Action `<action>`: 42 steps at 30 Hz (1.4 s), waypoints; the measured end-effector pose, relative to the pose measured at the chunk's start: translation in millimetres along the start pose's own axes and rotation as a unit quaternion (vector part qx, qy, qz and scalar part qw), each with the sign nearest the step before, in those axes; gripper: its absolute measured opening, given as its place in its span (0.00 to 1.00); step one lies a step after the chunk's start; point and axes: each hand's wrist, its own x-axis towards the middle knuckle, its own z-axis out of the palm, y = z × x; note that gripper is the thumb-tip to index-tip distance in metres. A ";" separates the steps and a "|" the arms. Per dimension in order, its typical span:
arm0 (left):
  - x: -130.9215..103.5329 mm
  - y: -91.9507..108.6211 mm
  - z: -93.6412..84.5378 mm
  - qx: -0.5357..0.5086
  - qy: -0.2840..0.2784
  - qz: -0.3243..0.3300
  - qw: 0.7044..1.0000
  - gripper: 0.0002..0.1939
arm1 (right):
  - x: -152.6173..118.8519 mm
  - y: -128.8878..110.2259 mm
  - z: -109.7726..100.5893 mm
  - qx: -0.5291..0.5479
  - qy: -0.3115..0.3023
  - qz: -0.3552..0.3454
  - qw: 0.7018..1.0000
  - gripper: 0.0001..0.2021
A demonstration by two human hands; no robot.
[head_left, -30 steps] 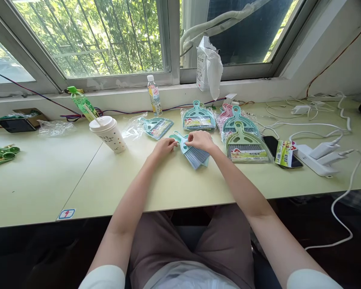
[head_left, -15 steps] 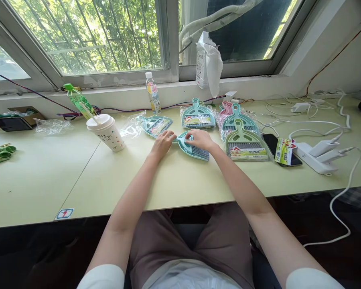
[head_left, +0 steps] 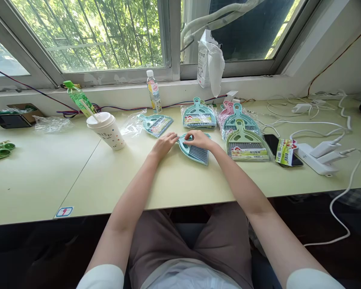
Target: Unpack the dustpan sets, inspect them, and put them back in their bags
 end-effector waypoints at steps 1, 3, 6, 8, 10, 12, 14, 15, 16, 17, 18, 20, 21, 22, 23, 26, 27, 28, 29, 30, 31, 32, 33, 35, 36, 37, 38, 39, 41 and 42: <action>0.1 -0.6 0.5 -0.002 0.001 0.006 1.000 0.19 | 0.5 2.2 0.2 0.009 -0.005 -0.004 1.000 0.10; 0.4 -1.3 1.5 -0.006 0.001 0.014 1.000 0.20 | 1.5 5.0 0.9 0.014 -0.011 0.000 1.000 0.10; 0.9 -1.1 2.6 -0.004 -0.012 0.008 1.000 0.20 | 2.3 4.6 1.5 0.013 -0.013 0.008 1.000 0.10; 0.8 -0.6 2.8 0.004 -0.029 -0.004 1.000 0.21 | 2.2 2.5 1.2 0.008 -0.011 0.006 1.000 0.09; 0.6 -0.1 2.5 0.010 -0.045 -0.014 0.999 0.22 | 1.9 0.0 0.6 0.000 -0.010 0.007 1.000 0.08; 0.5 0.2 2.0 0.011 -0.056 -0.020 0.998 0.23 | 1.6 -1.9 0.1 -0.010 -0.012 0.013 1.000 0.08; 0.7 0.5 1.1 0.008 -0.060 -0.025 0.998 0.23 | 1.6 -3.1 0.0 -0.017 -0.014 0.019 1.000 0.08; 1.0 0.7 0.6 0.005 -0.061 -0.029 0.998 0.23 | 1.8 -3.4 0.1 -0.020 -0.015 0.021 0.999 0.08; 1.3 1.0 0.0 0.002 -0.061 -0.031 0.998 0.22 | 1.9 -3.6 0.2 -0.021 -0.016 0.023 0.999 0.08; 1.7 1.4 -0.6 0.000 -0.061 -0.034 0.998 0.22 | 2.1 -3.8 0.3 -0.021 -0.017 0.024 0.999 0.08; 2.2 1.8 -1.1 -0.001 -0.062 -0.036 0.997 0.22 | 2.3 -4.0 0.3 -0.022 -0.016 0.025 0.999 0.08; 3.2 2.5 -1.9 0.002 -0.065 -0.037 0.997 0.22 | 2.3 -4.9 0.1 -0.024 -0.013 0.027 0.999 0.08; 3.5 2.6 -2.0 0.003 -0.066 -0.038 0.997 0.21 | 2.2 -5.5 0.0 -0.027 -0.013 0.029 0.999 0.08; 3.7 2.5 -1.9 0.002 -0.067 -0.040 0.997 0.21 | 1.9 -6.2 -0.1 -0.031 -0.014 0.033 0.999 0.08; 3.7 2.2 -1.5 -0.001 -0.067 -0.043 0.997 0.21 | 1.6 -7.0 -0.1 -0.035 -0.018 0.036 0.999 0.07; 2.2 0.1 0.8 -0.011 -0.065 -0.041 0.997 0.20 | 0.4 -9.1 1.6 -0.045 -0.024 0.044 0.998 0.07; 1.3 -0.8 1.7 -0.014 -0.063 -0.035 0.997 0.20 | 0.1 -9.7 2.7 -0.046 -0.021 0.046 0.998 0.07; 0.5 -1.5 2.4 -0.017 -0.060 -0.028 0.998 0.20 | 0.0 -10.2 3.9 -0.046 -0.014 0.049 0.998 0.07; -0.1 -2.1 3.0 -0.023 -0.054 -0.024 0.998 0.21 | 0.2 -10.6 5.0 -0.044 -0.007 0.053 0.998 0.07; -0.3 -2.3 3.0 -0.032 -0.043 -0.025 0.998 0.22 | 0.5 -10.9 5.9 -0.039 0.000 0.059 0.998 0.07; 0.2 -2.1 2.6 -0.043 -0.022 -0.035 0.998 0.22 | 1.1 -11.2 6.6 -0.031 0.008 0.063 0.998 0.07; 1.2 -1.4 1.5 -0.058 0.008 -0.054 0.997 0.22 | 1.8 -11.5 6.8 -0.022 0.019 0.068 0.997 0.07; 2.9 -0.2 -0.3 -0.081 0.046 -0.082 0.992 0.22 | 2.7 -11.8 6.8 -0.012 0.037 0.074 0.997 0.08; 7.5 4.2 -5.2 -0.164 0.115 -0.161 0.966 0.23 | 4.3 -13.0 6.6 0.007 0.090 0.090 0.992 0.09; 10.0 7.3 -7.8 -0.231 0.124 -0.205 0.943 0.24 | 4.8 -14.2 7.0 0.016 0.119 0.100 0.988 0.10; 12.2 11.0 -10.1 -0.313 0.106 -0.240 0.913 0.25 | 5.1 -16.0 7.8 0.026 0.145 0.110 0.983 0.10; 14.1 15.1 -11.7 -0.401 0.065 -0.262 0.876 0.26 | 5.0 -18.5 9.1 0.036 0.162 0.116 0.979 0.11; 15.6 19.2 -12.2 -0.480 0.017 -0.271 0.834 0.27 | 4.7 -21.7 10.5 0.044 0.173 0.119 0.977 0.11; 17.0 26.5 -9.8 -0.586 -0.048 -0.274 0.761 0.28 | 4.1 -29.3 11.5 0.051 0.189 0.113 0.974 0.11; 17.2 28.8 -7.1 -0.613 -0.051 -0.281 0.737 0.30 | 4.1 -32.8 9.6 0.050 0.198 0.107 0.973 0.12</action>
